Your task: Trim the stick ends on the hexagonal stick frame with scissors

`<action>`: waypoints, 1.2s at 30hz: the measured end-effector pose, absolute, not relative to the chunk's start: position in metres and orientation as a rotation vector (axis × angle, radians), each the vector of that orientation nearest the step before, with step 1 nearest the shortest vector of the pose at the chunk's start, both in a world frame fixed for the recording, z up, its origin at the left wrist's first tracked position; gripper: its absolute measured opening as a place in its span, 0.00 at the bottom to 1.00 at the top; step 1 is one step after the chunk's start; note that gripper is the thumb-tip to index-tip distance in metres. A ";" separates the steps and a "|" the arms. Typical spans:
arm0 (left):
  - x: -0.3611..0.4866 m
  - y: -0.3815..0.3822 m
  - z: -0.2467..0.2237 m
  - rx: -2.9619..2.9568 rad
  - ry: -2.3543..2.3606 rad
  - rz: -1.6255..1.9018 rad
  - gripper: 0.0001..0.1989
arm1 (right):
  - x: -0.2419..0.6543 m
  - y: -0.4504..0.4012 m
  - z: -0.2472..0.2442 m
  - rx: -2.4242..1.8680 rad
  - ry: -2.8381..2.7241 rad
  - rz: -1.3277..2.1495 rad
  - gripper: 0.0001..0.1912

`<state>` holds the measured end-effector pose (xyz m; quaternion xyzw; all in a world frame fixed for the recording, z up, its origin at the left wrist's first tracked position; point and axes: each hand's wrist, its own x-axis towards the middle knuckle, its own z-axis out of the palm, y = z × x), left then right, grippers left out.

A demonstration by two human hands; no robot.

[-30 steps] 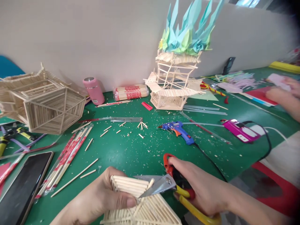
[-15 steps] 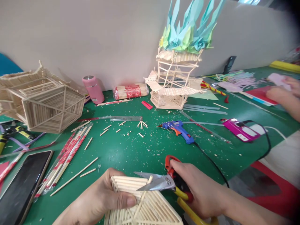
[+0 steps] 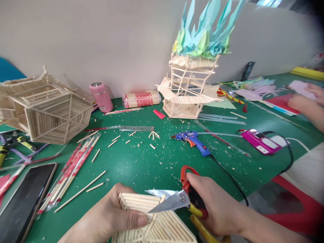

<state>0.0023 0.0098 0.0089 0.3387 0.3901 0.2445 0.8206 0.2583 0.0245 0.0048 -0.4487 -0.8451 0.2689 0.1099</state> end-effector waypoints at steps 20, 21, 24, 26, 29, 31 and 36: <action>0.008 -0.004 0.022 1.245 1.198 0.601 0.12 | 0.272 0.018 0.028 -1.361 -2.523 0.913 0.12; 0.009 -0.004 0.023 1.350 1.212 0.637 0.11 | 0.271 0.017 0.030 -1.380 -2.515 0.922 0.12; 0.012 -0.007 0.024 1.642 1.227 0.744 0.09 | 0.267 0.013 0.034 -1.432 -2.455 0.979 0.11; 0.012 -0.008 0.023 1.784 1.226 0.780 0.07 | 0.265 0.010 0.035 -1.481 -2.397 1.007 0.09; 0.012 -0.010 0.022 1.917 1.208 0.789 0.07 | 0.262 0.007 0.036 -1.517 -2.326 1.089 0.08; 0.012 -0.012 0.021 1.967 1.212 0.792 0.07 | 0.260 0.007 0.038 -1.502 -2.295 1.156 0.07; 0.012 -0.014 0.021 2.010 1.254 0.760 0.06 | 0.258 0.005 0.040 -1.492 -2.261 1.214 0.08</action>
